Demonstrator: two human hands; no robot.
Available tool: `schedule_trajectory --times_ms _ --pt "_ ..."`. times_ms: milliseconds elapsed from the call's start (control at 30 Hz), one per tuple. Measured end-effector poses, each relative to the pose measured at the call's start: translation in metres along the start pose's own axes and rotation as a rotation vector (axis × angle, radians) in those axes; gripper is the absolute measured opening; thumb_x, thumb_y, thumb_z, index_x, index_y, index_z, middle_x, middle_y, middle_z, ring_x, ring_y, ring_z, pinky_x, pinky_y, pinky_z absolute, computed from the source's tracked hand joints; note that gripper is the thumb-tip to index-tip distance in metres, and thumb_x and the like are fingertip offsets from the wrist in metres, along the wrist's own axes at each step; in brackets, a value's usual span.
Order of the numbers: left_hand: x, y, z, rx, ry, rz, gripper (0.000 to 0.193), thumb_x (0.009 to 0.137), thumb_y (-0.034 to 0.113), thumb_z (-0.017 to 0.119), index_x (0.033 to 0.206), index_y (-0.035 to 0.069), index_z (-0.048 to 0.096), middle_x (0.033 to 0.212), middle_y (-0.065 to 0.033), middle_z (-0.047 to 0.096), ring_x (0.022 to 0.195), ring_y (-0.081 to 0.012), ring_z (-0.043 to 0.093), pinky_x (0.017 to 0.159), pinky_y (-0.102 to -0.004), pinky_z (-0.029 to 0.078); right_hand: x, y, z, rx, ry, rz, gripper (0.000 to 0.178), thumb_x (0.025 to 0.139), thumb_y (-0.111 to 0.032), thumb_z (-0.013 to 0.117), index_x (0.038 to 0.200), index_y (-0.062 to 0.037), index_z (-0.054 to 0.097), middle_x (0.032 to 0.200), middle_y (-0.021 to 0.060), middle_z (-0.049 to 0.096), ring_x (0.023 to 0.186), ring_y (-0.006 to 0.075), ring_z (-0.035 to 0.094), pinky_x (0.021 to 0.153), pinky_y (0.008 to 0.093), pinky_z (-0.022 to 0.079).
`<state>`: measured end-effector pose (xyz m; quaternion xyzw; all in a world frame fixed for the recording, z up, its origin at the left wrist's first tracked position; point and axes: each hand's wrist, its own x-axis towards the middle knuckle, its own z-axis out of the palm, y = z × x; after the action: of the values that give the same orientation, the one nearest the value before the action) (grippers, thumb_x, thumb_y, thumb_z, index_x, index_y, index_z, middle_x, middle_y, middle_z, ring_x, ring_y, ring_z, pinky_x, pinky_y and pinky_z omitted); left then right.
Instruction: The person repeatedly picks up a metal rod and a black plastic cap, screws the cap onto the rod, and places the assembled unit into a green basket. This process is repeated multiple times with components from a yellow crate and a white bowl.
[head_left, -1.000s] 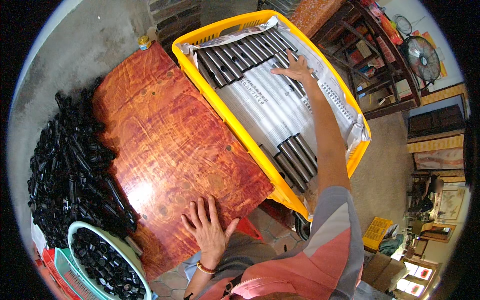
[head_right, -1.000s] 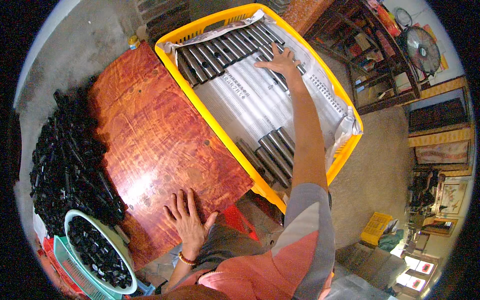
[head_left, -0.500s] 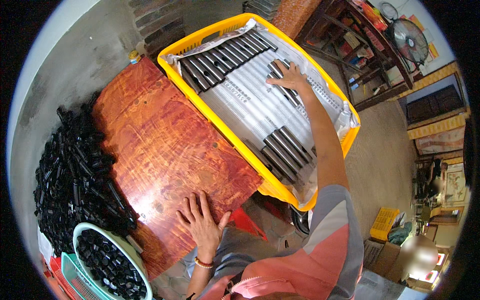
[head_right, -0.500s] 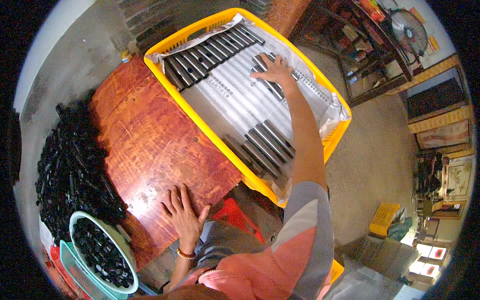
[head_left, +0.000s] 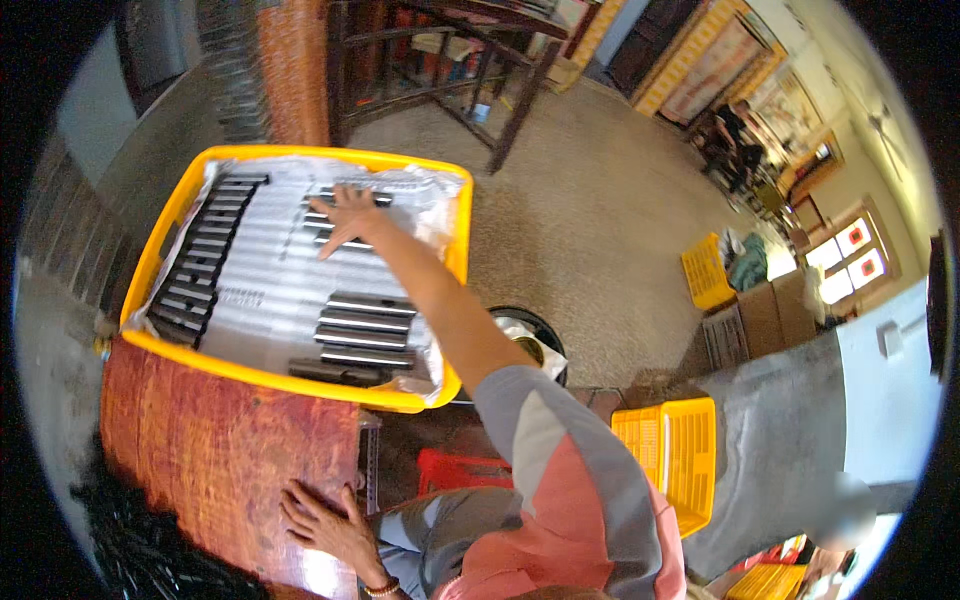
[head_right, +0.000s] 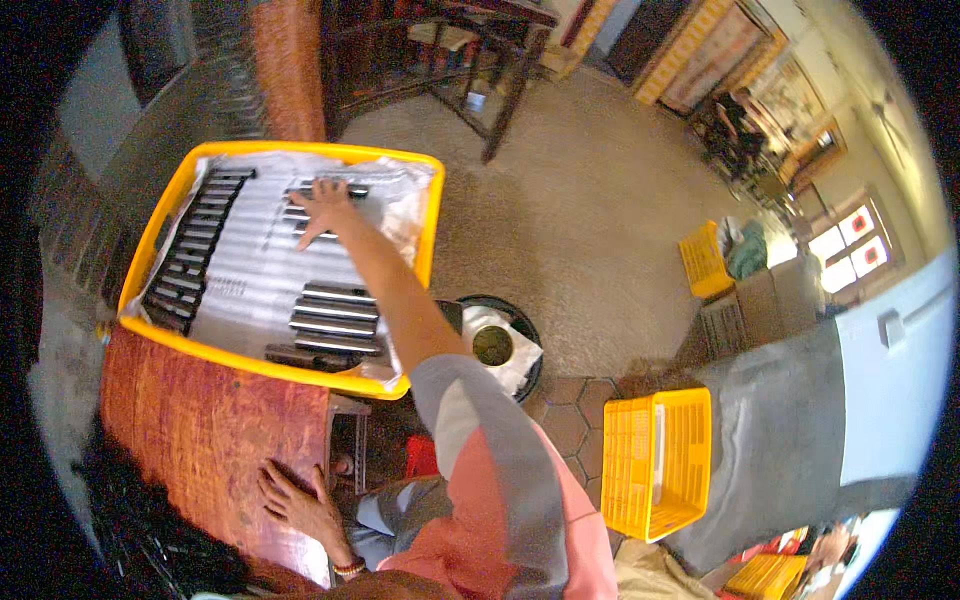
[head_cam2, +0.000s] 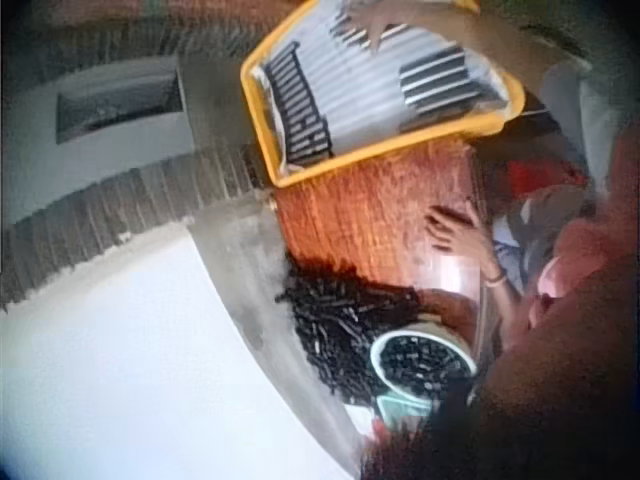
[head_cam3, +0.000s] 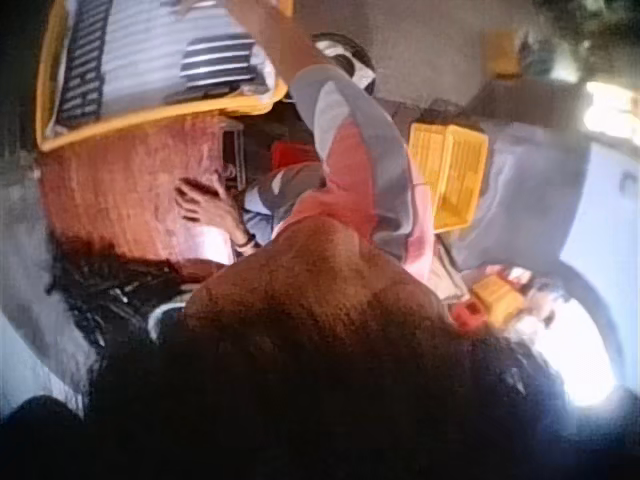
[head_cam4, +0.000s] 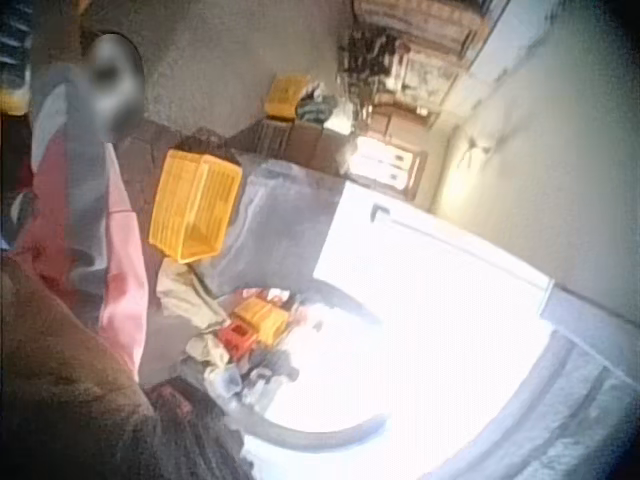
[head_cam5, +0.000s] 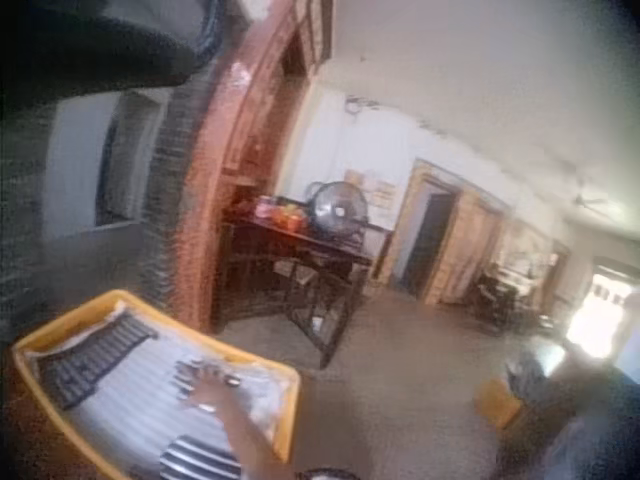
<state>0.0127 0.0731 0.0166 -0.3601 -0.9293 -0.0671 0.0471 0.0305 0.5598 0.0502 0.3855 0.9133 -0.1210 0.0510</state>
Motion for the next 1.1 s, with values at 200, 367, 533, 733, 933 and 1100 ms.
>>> schedule_trajectory --times_ms 200,367,533,733,933,1100 --pt "-0.005 -0.006 0.008 0.068 0.020 0.010 0.078 0.086 0.064 0.039 0.145 0.013 0.025 0.145 -0.0162 0.027 0.133 -0.0325 0.026 0.106 -0.0538 0.019 0.011 -0.010 0.008 0.319 0.050 0.119 0.116 0.062 -0.082 0.049 0.148 -0.0152 0.007 0.150 0.0255 0.006 0.138 0.0435 0.001 0.106 0.0620 0.003" --pt "-0.004 -0.004 0.007 0.084 0.021 -0.001 0.079 0.086 0.065 0.038 0.144 0.013 0.026 0.144 -0.0159 0.028 0.133 -0.0319 0.026 0.106 -0.0538 0.019 0.021 -0.001 0.014 0.221 0.089 0.178 0.116 0.059 -0.073 0.063 0.146 -0.0100 0.018 0.150 0.0221 0.008 0.137 0.0442 0.007 0.105 0.0612 0.005" --pt "-0.005 -0.008 0.016 0.089 0.029 -0.008 0.079 0.085 0.066 0.038 0.143 0.012 0.028 0.143 -0.0160 0.029 0.133 -0.0320 0.026 0.105 -0.0540 0.020 0.021 0.000 0.005 0.250 0.050 0.158 0.120 0.049 -0.071 0.071 0.142 -0.0073 0.028 0.149 0.0229 0.014 0.137 0.0421 0.012 0.106 0.0604 0.007" --pt "-0.005 -0.005 0.012 0.083 -0.002 -0.021 0.079 0.086 0.065 0.039 0.143 0.013 0.027 0.143 -0.0159 0.030 0.133 -0.0324 0.027 0.106 -0.0539 0.020 0.003 0.012 0.006 0.318 0.001 0.033 0.120 0.049 -0.062 0.077 0.145 -0.0152 0.022 0.148 0.0206 0.019 0.138 0.0381 0.015 0.108 0.0596 0.010" --pt "-0.006 -0.005 0.012 0.041 0.048 -0.005 0.077 0.086 0.061 0.044 0.144 0.013 0.027 0.143 -0.0164 0.030 0.132 -0.0329 0.028 0.106 -0.0532 0.021 -0.019 0.026 0.009 0.281 -0.093 -0.026 0.115 0.050 -0.056 0.078 0.144 -0.0207 0.023 0.146 0.0150 0.025 0.137 0.0330 0.018 0.108 0.0569 0.016" --pt "-0.001 0.002 -0.006 -0.100 -0.016 -0.016 0.081 0.081 0.053 0.056 0.142 0.009 0.028 0.143 -0.0176 0.031 0.134 -0.0342 0.025 0.108 -0.0552 0.014 -0.037 0.046 0.012 0.284 -0.155 -0.038 0.120 0.051 -0.056 0.079 0.145 -0.0114 0.020 0.145 0.0220 0.019 0.135 0.0373 0.020 0.107 0.0541 0.023"
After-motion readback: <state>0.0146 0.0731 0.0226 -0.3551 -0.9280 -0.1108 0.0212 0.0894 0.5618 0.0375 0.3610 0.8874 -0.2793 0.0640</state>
